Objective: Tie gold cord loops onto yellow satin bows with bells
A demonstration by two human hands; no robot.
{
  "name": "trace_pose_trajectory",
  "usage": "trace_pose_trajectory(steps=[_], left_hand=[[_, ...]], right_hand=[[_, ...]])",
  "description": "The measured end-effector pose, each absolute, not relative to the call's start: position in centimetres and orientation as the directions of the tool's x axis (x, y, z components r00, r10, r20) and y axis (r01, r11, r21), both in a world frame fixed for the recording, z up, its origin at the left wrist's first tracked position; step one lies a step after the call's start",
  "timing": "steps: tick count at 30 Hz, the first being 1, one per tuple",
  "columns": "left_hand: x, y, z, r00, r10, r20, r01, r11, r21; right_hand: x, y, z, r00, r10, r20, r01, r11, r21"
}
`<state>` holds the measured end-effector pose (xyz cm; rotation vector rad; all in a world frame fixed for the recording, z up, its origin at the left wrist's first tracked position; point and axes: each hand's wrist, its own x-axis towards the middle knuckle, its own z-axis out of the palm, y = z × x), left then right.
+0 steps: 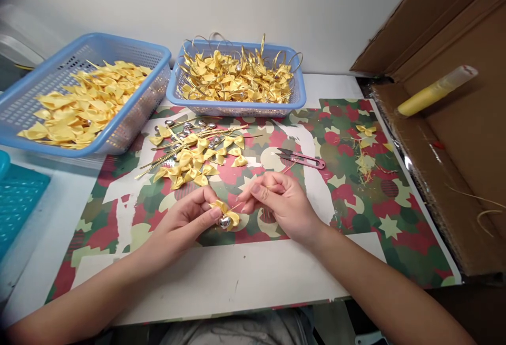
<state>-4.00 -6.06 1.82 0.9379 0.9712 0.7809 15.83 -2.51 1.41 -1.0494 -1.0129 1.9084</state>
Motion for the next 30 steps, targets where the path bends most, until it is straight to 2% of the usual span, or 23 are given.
trace_pose_trajectory(steps=[3, 10, 14, 18, 26, 30], left_hand=[[-4.01, -6.17, 1.65, 0.382, 0.865, -0.325, -0.166, 0.411, 0.897], [-4.16, -6.34, 0.94, 0.410, 0.862, -0.297, -0.256, 0.421, 0.870], [-4.08, -6.23, 1.18, 0.451, 0.843, -0.293, -0.252, 0.435, 0.865], [-3.96, -6.35, 1.54, 0.454, 0.828, -0.331, -0.168, 0.444, 0.880], [-4.10, -6.89, 1.45, 0.460, 0.859, -0.224, -0.111, 0.306, 0.946], [-4.11, -6.81, 1.65, 0.437, 0.873, -0.217, -0.094, 0.284, 0.954]], right_hand=[[15.58, -2.64, 1.39, -0.486, 0.804, -0.342, -0.275, -0.512, -0.814], [14.85, -3.26, 1.11, -0.619, 0.738, -0.270, -0.391, -0.588, -0.708], [14.95, -3.23, 1.20, -0.624, 0.740, -0.250, -0.388, -0.571, -0.723], [15.27, -3.10, 1.55, -0.611, 0.746, -0.266, -0.366, -0.564, -0.741], [15.43, -3.07, 1.71, -0.610, 0.770, -0.188, -0.382, -0.494, -0.781], [15.67, -2.78, 1.71, -0.582, 0.794, -0.177, -0.371, -0.453, -0.811]])
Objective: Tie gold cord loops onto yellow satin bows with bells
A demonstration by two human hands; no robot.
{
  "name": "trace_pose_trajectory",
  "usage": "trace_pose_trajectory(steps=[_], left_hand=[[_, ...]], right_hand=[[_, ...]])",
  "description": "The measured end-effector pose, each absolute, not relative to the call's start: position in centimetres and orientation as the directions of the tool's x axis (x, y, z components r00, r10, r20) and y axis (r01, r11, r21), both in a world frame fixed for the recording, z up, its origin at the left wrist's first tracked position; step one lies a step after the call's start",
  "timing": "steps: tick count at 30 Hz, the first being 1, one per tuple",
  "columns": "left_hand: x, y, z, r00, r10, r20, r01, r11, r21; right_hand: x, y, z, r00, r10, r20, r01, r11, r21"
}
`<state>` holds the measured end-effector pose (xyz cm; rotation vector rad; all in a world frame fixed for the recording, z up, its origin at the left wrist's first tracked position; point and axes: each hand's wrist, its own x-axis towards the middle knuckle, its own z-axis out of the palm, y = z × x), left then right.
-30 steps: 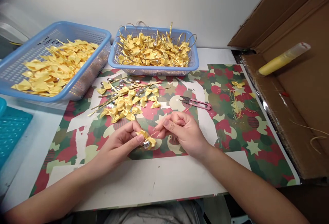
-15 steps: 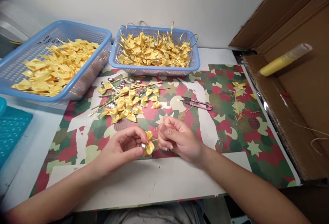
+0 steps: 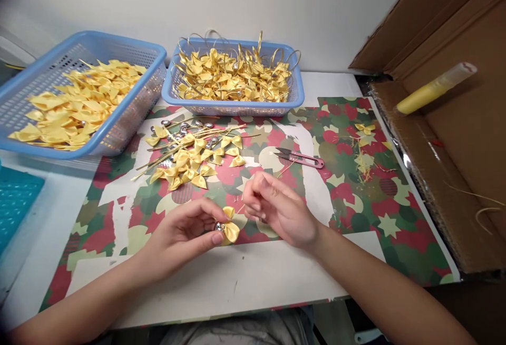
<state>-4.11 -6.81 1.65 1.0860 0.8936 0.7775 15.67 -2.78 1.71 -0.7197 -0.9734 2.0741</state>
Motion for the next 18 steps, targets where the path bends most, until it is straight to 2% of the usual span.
trace_pose_trajectory(steps=[5, 9, 14, 18], left_hand=[[-5.3, -6.2, 2.1, 0.228, 0.954, -0.196, -0.072, 0.217, 0.973], [-7.1, -5.0, 2.7, 0.077, 0.977, -0.198, -0.023, 0.200, 0.979], [-8.6, -4.0, 3.3, 0.128, 0.941, -0.312, 0.138, 0.295, 0.945], [-9.6, -4.1, 3.8, 0.134, 0.957, -0.256, 0.228, 0.222, 0.948]], right_hand=[[18.1, -0.9, 2.2, -0.455, 0.880, -0.139, -0.202, -0.254, -0.946], [21.3, 1.3, 3.3, -0.397, 0.915, -0.069, -0.147, -0.138, -0.980], [24.3, 2.9, 4.4, -0.232, 0.973, 0.002, -0.115, -0.025, -0.993], [26.4, 3.5, 5.0, -0.195, 0.981, 0.001, -0.057, -0.010, -0.998]])
